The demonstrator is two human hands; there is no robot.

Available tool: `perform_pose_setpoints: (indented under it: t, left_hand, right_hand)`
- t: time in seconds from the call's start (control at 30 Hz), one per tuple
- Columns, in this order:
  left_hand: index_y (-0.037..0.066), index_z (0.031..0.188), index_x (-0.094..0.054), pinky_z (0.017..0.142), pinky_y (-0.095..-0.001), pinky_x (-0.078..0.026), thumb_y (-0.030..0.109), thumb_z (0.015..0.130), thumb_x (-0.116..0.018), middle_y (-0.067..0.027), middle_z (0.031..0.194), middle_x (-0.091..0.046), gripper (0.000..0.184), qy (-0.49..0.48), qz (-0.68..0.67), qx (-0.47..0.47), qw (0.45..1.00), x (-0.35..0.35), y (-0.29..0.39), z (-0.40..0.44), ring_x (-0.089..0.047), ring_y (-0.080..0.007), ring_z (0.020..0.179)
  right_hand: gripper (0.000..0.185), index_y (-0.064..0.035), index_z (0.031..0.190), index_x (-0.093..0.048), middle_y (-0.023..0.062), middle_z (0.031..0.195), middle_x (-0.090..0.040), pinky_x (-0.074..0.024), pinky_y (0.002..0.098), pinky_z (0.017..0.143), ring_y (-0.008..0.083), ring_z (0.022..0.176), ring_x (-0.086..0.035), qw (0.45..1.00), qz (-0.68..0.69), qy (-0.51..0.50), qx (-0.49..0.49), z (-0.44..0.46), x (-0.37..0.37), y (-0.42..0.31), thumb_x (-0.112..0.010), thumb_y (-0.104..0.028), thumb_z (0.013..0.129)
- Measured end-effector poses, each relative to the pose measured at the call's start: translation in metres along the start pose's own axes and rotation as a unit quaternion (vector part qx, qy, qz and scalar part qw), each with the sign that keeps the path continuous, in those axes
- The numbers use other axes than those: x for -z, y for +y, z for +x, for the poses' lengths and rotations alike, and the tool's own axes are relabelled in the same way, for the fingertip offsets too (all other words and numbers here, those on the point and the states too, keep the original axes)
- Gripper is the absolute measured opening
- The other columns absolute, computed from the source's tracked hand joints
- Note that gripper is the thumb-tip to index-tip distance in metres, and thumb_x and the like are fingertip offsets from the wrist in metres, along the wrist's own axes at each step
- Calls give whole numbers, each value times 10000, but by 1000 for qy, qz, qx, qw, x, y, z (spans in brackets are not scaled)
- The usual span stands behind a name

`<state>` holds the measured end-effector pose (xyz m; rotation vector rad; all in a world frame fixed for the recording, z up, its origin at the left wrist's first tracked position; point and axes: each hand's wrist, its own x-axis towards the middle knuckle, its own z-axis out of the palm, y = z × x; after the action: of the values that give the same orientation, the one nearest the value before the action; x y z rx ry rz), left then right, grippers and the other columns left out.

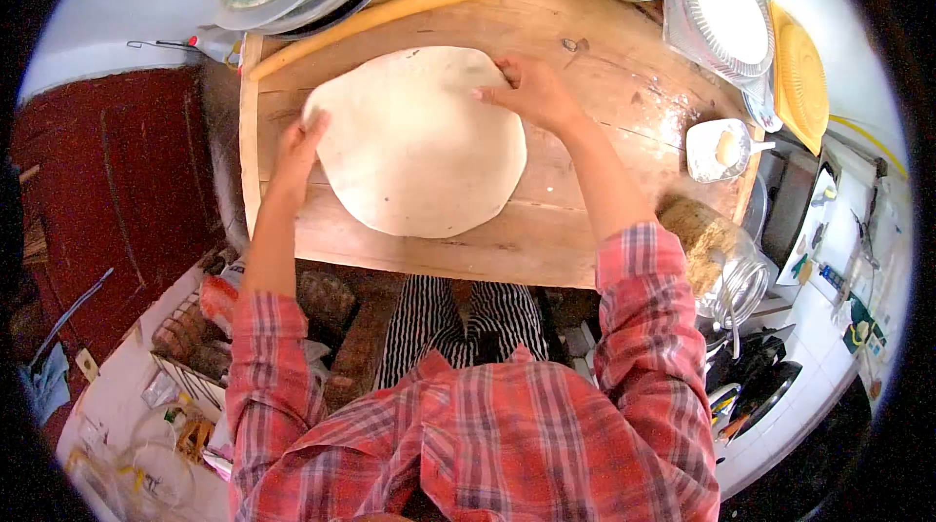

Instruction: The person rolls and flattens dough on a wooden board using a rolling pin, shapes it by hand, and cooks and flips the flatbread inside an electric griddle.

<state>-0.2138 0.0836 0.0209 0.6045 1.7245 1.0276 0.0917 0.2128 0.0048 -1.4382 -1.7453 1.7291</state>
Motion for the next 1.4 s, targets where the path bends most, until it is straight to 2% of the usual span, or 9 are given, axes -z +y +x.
perform_pose_setpoints:
  t: [0.13,0.23,0.4,0.63,0.87,0.97,1.2,1.27,1.4]
  left_hand:
    - [18,1089,-646,734,-284,-507,329,845,-726,-78,984,-680,404,-92,18,155,983,15,-48,-4,-627,-128,833]
    - [20,1035,-683,707,-256,-495,321,796,-772,-66,912,-692,395,-158,158,242,944,15,-49,-36,-634,-122,791]
    - [-13,1052,-664,682,-279,-504,263,793,-770,-82,958,-685,393,-139,33,157,977,-19,-52,-71,-635,-143,804]
    - [-35,1194,-560,771,-324,-544,183,850,-721,-107,1069,-652,437,-83,-153,221,960,-32,-18,-144,-633,-183,911]
    - [-4,1313,-469,937,-372,-498,242,942,-601,-93,1254,-563,464,-61,-334,320,884,-42,-107,-154,-567,-239,1130]
    - [-8,1318,-463,920,-346,-492,262,948,-584,-89,1274,-552,474,3,-387,213,897,-23,-80,-97,-572,-233,1121]
    - [-38,1190,-574,804,-303,-500,279,861,-708,-99,1068,-656,476,-48,-42,149,987,-36,-53,-35,-632,-181,902]
    - [-36,1206,-562,811,-302,-497,266,869,-701,-99,1091,-650,473,-13,-57,154,986,-38,-57,-63,-627,-178,921]
    - [-15,1223,-548,837,-298,-487,239,896,-671,-86,1132,-635,432,94,-170,188,963,-59,-102,-140,-611,-165,976]
  right_hand:
    - [378,-35,1179,-603,61,962,-676,-507,262,684,135,808,-633,989,-97,16,-111,-13,11,7,-667,-268,888]
    - [415,-18,1191,-591,91,1031,-674,-526,294,705,154,876,-635,959,-68,-153,-228,-43,2,27,-645,-304,896]
    - [407,7,1187,-582,99,1053,-672,-526,303,761,165,919,-633,984,-105,-47,-136,-90,-47,21,-676,-237,875]
    - [450,-8,1214,-562,74,1049,-673,-521,281,781,152,906,-641,979,180,-10,-94,-111,-9,-3,-729,-172,830]
    - [360,-49,1177,-615,-4,1004,-677,-496,245,705,78,827,-613,959,115,-1,-259,-126,-6,70,-682,-250,887]
    - [364,-26,1157,-619,8,991,-679,-499,246,706,82,816,-618,951,147,10,-273,-122,-11,82,-689,-250,880]
    - [320,-6,1039,-671,59,815,-693,-507,290,603,133,674,-636,969,-148,145,-134,-104,-23,74,-722,-240,827]
    - [330,29,1053,-655,77,907,-702,-512,270,689,117,776,-642,981,13,63,-182,-80,-3,55,-717,-212,837]
    - [311,-11,1042,-667,53,847,-691,-488,277,642,102,696,-603,987,-160,-23,-25,-1,23,7,-735,-212,815]
